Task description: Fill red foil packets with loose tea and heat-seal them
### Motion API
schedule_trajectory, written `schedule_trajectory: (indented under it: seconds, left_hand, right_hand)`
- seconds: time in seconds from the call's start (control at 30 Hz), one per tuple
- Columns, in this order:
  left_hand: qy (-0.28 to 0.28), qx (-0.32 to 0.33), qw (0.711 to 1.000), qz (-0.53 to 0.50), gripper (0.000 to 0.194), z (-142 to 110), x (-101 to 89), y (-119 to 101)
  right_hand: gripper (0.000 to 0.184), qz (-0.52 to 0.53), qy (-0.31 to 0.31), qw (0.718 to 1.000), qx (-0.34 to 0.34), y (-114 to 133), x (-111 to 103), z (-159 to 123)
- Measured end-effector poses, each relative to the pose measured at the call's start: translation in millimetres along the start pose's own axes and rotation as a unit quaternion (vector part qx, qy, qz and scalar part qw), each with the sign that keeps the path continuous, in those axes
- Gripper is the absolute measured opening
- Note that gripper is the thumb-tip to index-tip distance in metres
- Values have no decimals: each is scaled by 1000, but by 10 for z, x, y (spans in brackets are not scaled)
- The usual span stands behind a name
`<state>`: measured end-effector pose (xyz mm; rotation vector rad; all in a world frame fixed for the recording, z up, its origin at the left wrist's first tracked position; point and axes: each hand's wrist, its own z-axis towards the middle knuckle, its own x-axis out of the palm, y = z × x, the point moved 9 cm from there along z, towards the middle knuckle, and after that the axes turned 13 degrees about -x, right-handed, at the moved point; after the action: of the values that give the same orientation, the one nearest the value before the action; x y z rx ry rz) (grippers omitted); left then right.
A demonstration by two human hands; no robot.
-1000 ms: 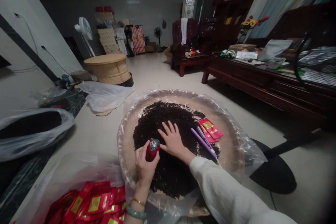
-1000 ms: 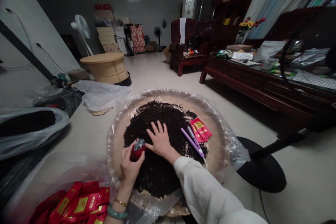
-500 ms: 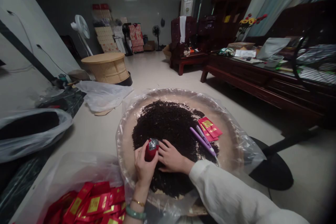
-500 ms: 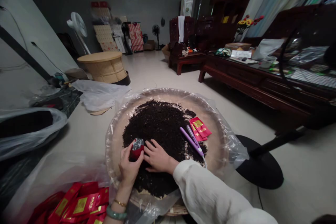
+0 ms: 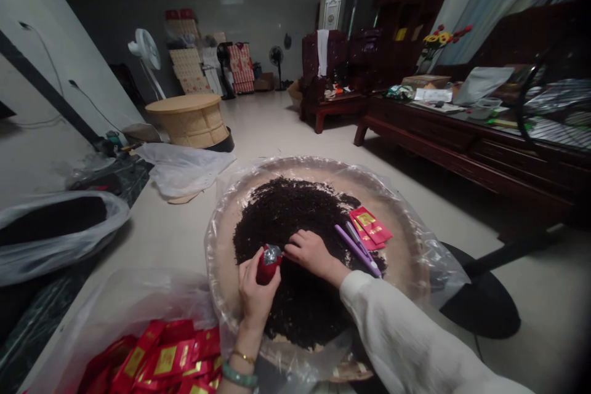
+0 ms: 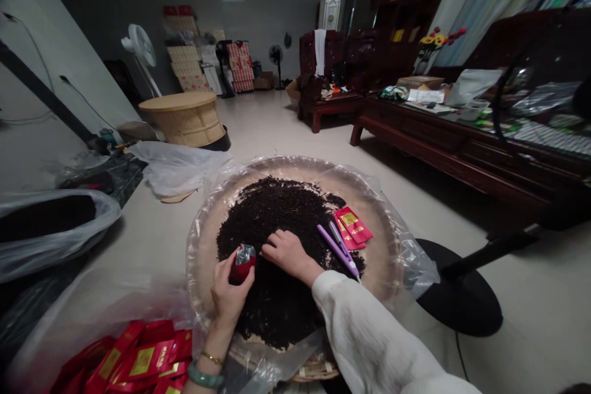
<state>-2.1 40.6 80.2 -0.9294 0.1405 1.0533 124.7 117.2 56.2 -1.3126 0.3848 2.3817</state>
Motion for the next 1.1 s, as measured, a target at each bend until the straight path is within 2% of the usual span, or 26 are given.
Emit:
schedule_trajectory:
  seconds: [0.07,0.1,0.17,0.2,0.23,0.27,0.37,0.4,0.43,0.53,0.6,0.63,0.83,1.0,1.1]
  left_hand:
    - [7,-7,1000,-2,43,-5,24,13]
    - [11,-11,1000,-5,43,-8,36,20]
    - [17,-16,1000,-12,43,-13,57,27]
    - [20,-18,1000,-14,43,-16,66,29]
    - [23,-19,999,-16,42,-19,77,29]
    - [26,-18,999,-16,42,-24,90,28]
    - [44,-20,999,-15,43,-41,146,37]
    - [52,-18,998,-17,44,-48,168,35]
    - [60,-16,998,-20,45,-56,188,32]
    - [75,-9,997,-24,45,-76,232,15]
    - [83,-11,996,-22,46,-87,254,10]
    - [86,-14,996,-23,47,-92,263,10]
    - [96,-21,995,-32,48,-106,300,-1]
    - [97,-27,994,-31,50,-105,312,6]
    - [87,-31,995,-29,47,-113,311,28]
  right_hand:
    - [35,94,-90,987,96,-226,-159,-33]
    - [32,165,-155,960,163,-370,-227,-86]
    - [30,298,-280,860,304,-628,-271,-255]
    - [30,350,-330,797,366,-714,-251,-348]
    - [30,406,-375,717,425,-770,-196,-443]
    - [29,466,-413,624,472,-789,-115,-522]
    - [18,619,-468,346,526,-675,108,-562]
    - [14,648,-471,288,525,-628,129,-534]
    - [14,662,-470,264,521,-599,117,-505]
    - [21,688,-472,217,506,-512,84,-420]
    - [25,698,-477,206,492,-458,79,-355]
    - [27,700,-478,214,485,-438,77,-321]
    - [43,704,-451,362,413,-313,42,-92]
    - [56,693,-419,452,373,-173,-45,50]
    - [63,677,-385,518,354,-120,-111,107]
